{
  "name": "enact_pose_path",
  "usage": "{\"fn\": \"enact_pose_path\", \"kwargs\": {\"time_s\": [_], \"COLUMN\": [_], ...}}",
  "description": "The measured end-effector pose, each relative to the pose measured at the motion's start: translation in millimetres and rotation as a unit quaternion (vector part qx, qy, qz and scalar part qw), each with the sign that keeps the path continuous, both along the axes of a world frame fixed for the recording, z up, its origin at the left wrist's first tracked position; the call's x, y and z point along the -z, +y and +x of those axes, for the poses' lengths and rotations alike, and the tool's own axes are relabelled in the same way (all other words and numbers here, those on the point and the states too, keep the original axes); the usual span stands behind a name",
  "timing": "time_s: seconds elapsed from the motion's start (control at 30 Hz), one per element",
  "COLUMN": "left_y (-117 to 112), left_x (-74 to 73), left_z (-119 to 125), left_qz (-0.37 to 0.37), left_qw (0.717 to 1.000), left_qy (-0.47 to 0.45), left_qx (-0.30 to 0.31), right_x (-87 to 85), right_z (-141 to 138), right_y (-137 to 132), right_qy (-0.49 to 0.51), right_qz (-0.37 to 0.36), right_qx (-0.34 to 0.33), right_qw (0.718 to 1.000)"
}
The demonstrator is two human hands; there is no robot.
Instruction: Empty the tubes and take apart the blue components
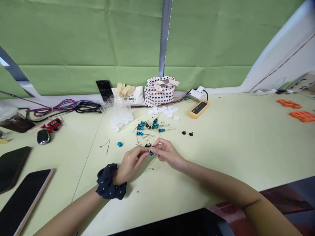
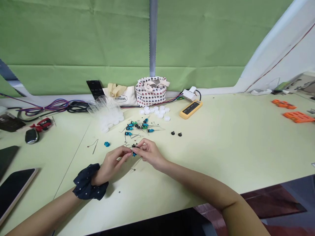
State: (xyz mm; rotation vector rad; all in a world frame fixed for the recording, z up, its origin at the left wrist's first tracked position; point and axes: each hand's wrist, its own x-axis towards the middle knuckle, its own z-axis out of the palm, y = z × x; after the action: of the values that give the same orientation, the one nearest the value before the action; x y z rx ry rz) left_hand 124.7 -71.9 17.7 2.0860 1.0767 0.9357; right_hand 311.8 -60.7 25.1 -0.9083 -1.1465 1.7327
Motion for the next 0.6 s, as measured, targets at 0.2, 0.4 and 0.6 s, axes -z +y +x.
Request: {"fn": "enact_pose_path", "kwargs": {"time_s": [0.2, 0.4, 0.6], "left_y": [-9.2, -5.1, 6.1], "left_x": [-16.9, -21.3, -12.9], "left_z": [8.8, 1.7, -7.3], "left_qz": [-0.09, -0.05, -0.077], "left_qw": [0.995, 0.995, 0.995], "left_qy": [0.016, 0.077, 0.044], "left_qx": [0.027, 0.038, 0.043], "right_x": [-2.8, -3.6, -0.6], "right_z": [1.7, 4.4, 6.9], "right_y": [-5.6, -8.2, -0.5], "right_qy": [0.001, -0.035, -0.096], "right_qz": [0.001, 0.048, 0.148], "right_qx": [-0.031, -0.042, -0.052], "right_qw": [1.0, 0.997, 0.983]}}
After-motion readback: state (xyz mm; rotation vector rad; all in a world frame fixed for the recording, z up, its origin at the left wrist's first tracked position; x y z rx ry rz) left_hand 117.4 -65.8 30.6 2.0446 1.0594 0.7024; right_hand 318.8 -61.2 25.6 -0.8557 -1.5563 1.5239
